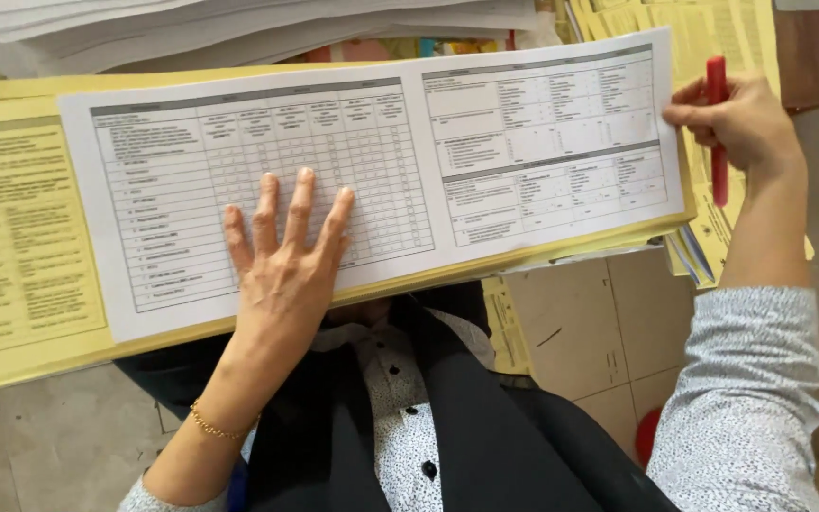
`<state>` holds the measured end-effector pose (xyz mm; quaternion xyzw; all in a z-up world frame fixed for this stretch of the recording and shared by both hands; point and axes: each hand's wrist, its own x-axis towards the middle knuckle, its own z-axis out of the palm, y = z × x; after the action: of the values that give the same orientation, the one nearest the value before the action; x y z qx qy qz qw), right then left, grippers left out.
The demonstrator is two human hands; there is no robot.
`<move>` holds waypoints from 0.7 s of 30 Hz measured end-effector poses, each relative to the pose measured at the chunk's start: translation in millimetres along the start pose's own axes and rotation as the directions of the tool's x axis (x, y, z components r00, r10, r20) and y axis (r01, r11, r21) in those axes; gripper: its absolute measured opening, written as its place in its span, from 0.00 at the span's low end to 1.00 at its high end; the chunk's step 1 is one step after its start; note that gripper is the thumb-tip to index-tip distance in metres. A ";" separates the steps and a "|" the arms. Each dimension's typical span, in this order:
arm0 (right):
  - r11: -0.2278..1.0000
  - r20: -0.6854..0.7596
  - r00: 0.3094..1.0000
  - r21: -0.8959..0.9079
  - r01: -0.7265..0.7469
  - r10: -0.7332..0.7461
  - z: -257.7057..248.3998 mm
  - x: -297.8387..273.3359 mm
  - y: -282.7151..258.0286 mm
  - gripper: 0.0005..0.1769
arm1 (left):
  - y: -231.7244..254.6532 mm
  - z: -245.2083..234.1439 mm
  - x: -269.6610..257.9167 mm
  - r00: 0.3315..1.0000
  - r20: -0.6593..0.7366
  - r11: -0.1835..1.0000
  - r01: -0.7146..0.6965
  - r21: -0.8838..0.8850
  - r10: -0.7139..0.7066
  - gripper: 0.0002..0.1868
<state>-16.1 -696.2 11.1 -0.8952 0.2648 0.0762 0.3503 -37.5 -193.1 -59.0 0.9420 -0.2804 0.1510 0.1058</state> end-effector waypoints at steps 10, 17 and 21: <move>0.998 -0.112 0.993 0.056 -0.020 0.026 10.0 -2.6 8.1 0.07 | -1.1 -4.3 -1.1 0.999 0.049 0.999 -0.011 -0.043 0.013 0.25; 0.966 -0.096 0.978 -0.203 0.162 -0.185 17.6 -10.4 -20.3 0.09 | -1.5 -5.4 -0.7 0.998 0.058 0.998 -0.019 -0.057 0.023 0.25; 0.961 -0.004 0.992 -0.247 0.124 -0.129 19.0 17.2 -41.2 0.19 | -1.0 -5.0 -0.9 0.998 0.053 0.998 -0.017 -0.052 0.020 0.24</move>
<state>21.2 -665.4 15.6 -0.9475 0.1991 0.0771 0.2379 -38.8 -190.4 -54.8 0.9400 -0.2956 0.1193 0.1213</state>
